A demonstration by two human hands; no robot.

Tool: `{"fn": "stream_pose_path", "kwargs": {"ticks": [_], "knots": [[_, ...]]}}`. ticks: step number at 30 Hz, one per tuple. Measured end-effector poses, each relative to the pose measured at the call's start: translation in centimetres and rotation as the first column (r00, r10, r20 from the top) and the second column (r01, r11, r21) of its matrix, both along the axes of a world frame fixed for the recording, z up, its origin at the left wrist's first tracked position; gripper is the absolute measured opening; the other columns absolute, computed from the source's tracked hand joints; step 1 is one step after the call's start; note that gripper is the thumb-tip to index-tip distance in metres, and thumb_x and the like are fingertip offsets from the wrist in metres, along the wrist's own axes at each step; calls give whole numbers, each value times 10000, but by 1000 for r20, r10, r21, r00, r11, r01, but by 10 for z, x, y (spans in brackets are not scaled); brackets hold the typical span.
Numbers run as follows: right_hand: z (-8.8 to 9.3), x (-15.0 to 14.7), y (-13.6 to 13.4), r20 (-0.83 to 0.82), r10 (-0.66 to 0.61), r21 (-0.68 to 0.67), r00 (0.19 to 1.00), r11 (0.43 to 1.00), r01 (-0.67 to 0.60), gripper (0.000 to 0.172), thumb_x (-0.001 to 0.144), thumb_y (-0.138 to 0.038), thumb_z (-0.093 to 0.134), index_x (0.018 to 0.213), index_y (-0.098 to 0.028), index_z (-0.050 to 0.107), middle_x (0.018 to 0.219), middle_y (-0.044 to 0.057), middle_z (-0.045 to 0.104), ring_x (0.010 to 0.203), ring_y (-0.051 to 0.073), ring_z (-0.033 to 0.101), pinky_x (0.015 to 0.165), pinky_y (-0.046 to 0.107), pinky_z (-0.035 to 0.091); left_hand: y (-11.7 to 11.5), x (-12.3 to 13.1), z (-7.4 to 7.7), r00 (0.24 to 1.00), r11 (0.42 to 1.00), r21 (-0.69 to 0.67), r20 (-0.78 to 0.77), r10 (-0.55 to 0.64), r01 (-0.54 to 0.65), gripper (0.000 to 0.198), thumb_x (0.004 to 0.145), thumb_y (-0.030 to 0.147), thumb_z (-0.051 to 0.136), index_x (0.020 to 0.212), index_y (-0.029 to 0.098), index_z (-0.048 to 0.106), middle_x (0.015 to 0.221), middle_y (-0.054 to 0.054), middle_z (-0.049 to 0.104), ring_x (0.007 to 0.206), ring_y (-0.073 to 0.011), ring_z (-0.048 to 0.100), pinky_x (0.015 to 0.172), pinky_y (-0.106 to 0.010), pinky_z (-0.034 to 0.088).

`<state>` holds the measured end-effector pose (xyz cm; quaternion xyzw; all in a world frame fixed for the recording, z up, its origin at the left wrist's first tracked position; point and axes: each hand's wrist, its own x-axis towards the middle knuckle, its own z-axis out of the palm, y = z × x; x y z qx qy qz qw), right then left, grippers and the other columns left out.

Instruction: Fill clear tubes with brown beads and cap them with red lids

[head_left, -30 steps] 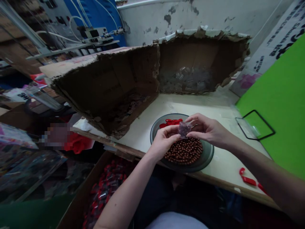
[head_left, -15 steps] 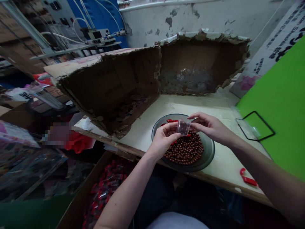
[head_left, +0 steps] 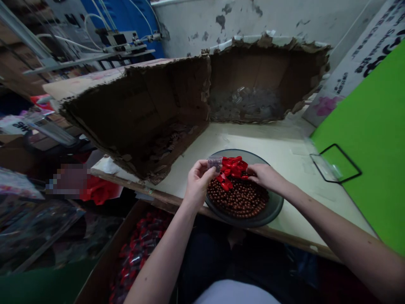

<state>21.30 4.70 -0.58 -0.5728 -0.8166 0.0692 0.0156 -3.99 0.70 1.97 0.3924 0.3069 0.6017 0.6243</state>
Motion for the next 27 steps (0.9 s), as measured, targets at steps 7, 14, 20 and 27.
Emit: {"fn": "stream_pose_path", "kwargs": {"ticks": [7,14,20,27], "knots": [[-7,-10,2,-51,19,-50,999,999,-21,86,821,-239,537,820,-207,617,856,76,676,820,219,628,725,301,435,-3,5,-7,994,993,-40,14,-111,112,235,771,273,671,928,169,531,900,-57,697,839,-175,678,736,-277,533],[28,-9,-20,-558,-126,-319,820,945,-71,188,818,-351,548,897,-197,620,851,25,666,797,182,601,729,320,449,-5,4,-17,986,990,-24,-81,-144,142,300,819,281,617,1100,181,583,1118,-81,634,929,-157,635,750,-236,513],[55,-26,-47,-786,-371,-521,495,828,-208,374,793,-411,642,1088,-199,555,842,7,605,737,127,555,631,252,417,-11,21,-11,989,989,-42,1,-145,144,252,774,278,666,987,179,573,1031,-49,646,768,-107,610,607,-197,478],[53,-38,-59,-791,-448,-572,418,783,-243,326,816,-392,627,1088,-235,543,767,-18,570,636,100,508,520,213,344,-14,32,-7,997,994,-69,18,-78,79,329,678,250,754,913,195,532,902,-15,681,736,-103,606,645,-212,458]]}}
